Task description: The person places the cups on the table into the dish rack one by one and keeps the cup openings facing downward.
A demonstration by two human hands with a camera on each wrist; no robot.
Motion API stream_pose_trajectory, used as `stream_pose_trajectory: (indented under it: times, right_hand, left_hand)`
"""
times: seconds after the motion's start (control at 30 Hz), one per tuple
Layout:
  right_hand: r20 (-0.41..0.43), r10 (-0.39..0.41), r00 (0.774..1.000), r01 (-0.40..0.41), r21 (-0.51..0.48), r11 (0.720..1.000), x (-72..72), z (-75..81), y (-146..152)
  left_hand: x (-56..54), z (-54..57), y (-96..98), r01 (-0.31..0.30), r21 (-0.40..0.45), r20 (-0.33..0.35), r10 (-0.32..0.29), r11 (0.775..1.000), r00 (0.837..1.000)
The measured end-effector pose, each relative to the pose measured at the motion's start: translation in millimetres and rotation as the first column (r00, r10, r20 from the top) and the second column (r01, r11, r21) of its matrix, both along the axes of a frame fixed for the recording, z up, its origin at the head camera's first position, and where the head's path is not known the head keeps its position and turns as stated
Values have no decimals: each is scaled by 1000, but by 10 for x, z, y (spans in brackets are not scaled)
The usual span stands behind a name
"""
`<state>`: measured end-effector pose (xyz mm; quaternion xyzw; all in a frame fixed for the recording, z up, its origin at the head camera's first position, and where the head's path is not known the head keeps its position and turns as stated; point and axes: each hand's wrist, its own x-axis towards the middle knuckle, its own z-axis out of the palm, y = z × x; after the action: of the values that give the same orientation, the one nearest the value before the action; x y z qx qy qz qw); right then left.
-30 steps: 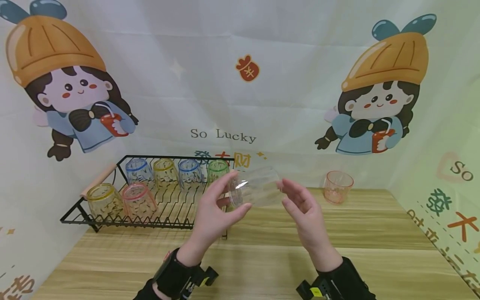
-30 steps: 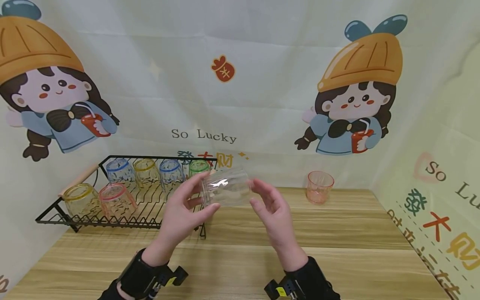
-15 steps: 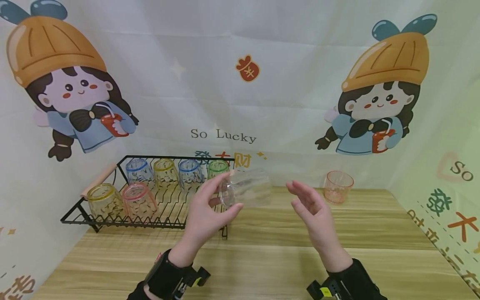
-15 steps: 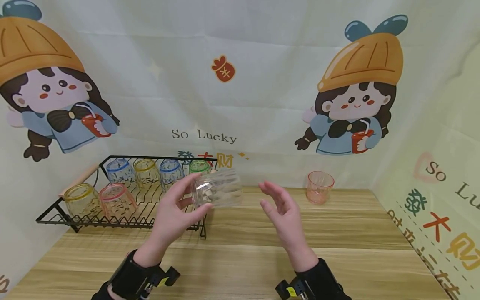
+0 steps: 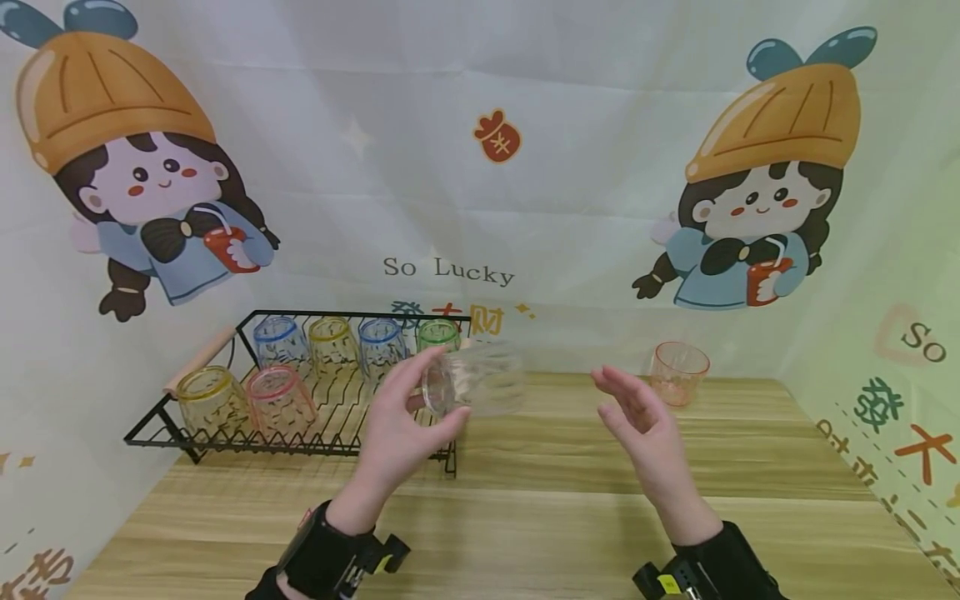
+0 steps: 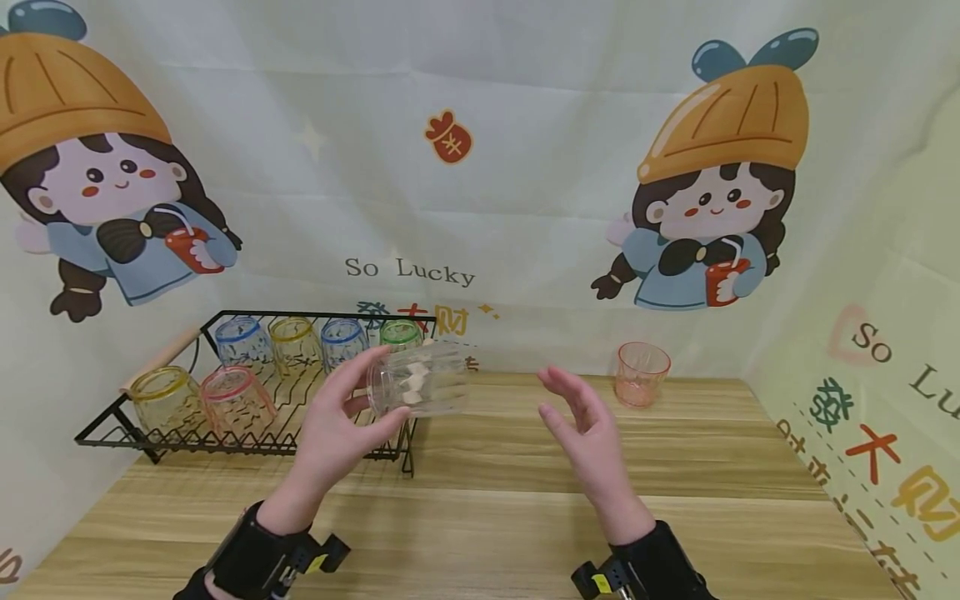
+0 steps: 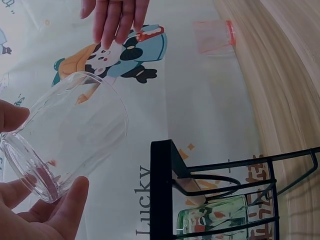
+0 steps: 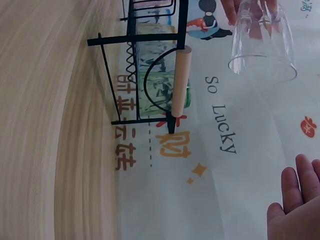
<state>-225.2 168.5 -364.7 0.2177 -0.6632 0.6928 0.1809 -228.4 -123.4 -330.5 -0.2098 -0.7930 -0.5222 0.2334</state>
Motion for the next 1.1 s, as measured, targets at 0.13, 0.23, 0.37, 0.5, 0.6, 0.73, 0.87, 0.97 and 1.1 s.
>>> stream_pose_trajectory:
  times: [0.13, 0.23, 0.37, 0.5, 0.6, 0.73, 0.87, 0.97, 1.1]
  right_hand:
    - [1, -1, 1000, 1, 14, 1000, -4, -28, 57]
    - [0, -11, 1000, 11, 20, 1000, -11, -49, 100]
    - [3, -27, 1000, 27, 33, 999, -18, -66, 150]
    - [15, -45, 999, 44, 52, 998, -20, -70, 186]
    - [23, -63, 998, 61, 70, 996, -23, -77, 206]
    - [26, -74, 997, 72, 80, 994, -25, -95, 232]
    - [25, -85, 996, 83, 83, 993, -28, -112, 263]
    - [25, -95, 995, 92, 83, 992, -33, -121, 292]
    - [25, -104, 994, 101, 89, 991, -37, -134, 337]
  left_hand:
    - [-9, -7, -30, -24, -18, -9, 23, 1000, 1000]
    - [-5, -1, -52, -45, -30, 5, 46, 999, 999]
    - [-4, 2, -91, -55, -36, 23, 56, 998, 998]
    - [-12, -1, -139, -63, -47, 13, 63, 997, 998]
    - [-18, 6, -173, -78, -64, 5, 79, 995, 997]
    - [-19, 24, -212, -97, -83, 19, 98, 992, 995]
    - [-23, 27, -253, -105, -94, 42, 109, 990, 993]
    - [-31, 29, -286, -119, -107, 39, 124, 987, 992]
    - [-46, 36, -321, -145, -121, 30, 149, 982, 988]
